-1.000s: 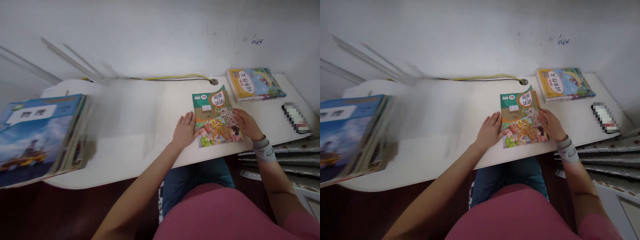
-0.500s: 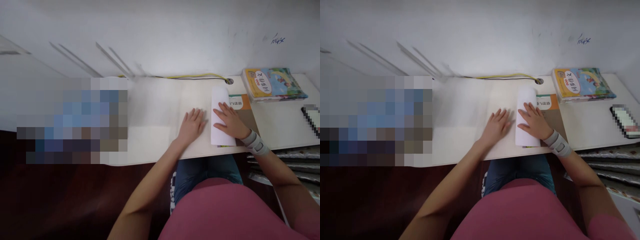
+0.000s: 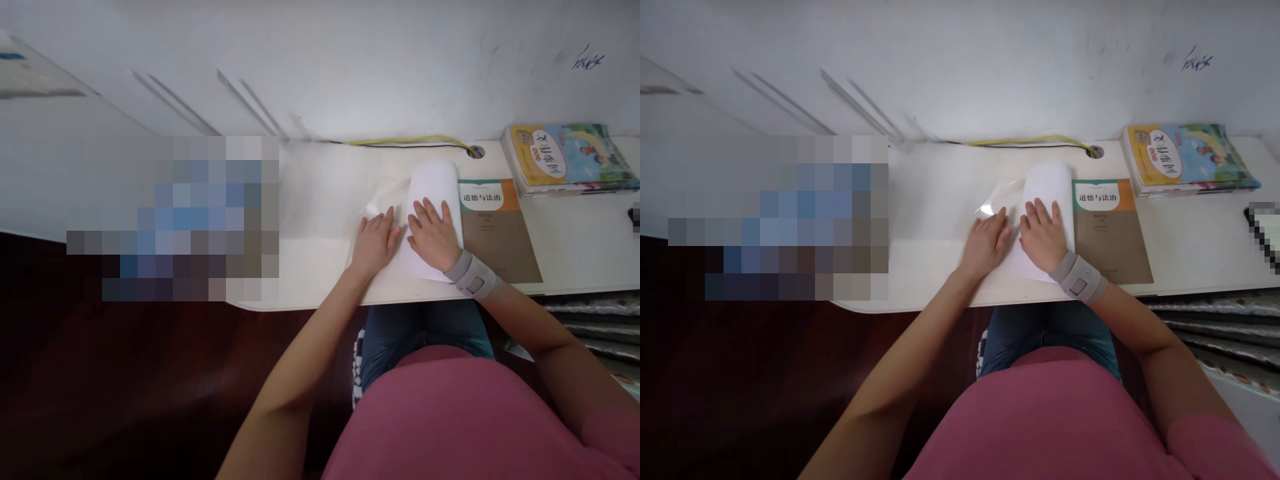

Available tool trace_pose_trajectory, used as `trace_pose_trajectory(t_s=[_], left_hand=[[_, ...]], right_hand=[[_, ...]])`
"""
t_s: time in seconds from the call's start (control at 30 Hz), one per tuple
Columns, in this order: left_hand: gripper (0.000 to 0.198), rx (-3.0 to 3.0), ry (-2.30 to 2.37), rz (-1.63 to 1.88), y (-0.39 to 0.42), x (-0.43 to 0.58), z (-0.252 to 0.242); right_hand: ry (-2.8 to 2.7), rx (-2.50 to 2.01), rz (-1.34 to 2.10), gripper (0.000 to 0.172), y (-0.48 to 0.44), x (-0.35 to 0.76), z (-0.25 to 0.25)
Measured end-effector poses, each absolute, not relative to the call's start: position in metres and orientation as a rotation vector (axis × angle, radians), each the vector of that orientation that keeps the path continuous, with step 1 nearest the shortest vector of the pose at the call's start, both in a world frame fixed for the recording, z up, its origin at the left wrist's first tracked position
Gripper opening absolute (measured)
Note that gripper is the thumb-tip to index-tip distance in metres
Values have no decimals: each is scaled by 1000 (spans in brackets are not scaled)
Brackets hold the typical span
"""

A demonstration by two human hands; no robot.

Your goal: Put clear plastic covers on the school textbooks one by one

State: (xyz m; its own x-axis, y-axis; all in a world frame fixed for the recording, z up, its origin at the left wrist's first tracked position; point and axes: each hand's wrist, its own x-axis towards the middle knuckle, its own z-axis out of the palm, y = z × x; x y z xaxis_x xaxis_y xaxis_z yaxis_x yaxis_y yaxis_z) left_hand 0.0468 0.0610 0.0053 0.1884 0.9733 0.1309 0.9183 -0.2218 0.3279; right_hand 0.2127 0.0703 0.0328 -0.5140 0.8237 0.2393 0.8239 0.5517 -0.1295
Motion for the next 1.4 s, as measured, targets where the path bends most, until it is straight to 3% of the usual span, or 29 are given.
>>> trace_pose_trajectory(t_s=[0.33, 0.5, 0.63, 0.97, 1.17, 1.4], left_hand=[[64, 2339, 1803, 377, 57, 47, 4], [55, 2393, 1762, 323, 54, 46, 8], [49, 2484, 1691, 327, 52, 47, 6], [50, 2554, 1406, 302, 53, 39, 8], [33, 2521, 1503, 416, 55, 46, 17], [52, 2418, 1779, 188, 77, 83, 22]], right_hand=[[-2480, -1339, 173, 45, 93, 226, 39], [-2328, -1461, 329, 67, 146, 263, 22], [-2275, -1479, 436, 72, 157, 270, -2], [-2238, -1456, 440, 60, 145, 263, -3], [-2195, -1424, 496, 55, 143, 264, -5], [-2228, -1456, 485, 52, 142, 260, -4]])
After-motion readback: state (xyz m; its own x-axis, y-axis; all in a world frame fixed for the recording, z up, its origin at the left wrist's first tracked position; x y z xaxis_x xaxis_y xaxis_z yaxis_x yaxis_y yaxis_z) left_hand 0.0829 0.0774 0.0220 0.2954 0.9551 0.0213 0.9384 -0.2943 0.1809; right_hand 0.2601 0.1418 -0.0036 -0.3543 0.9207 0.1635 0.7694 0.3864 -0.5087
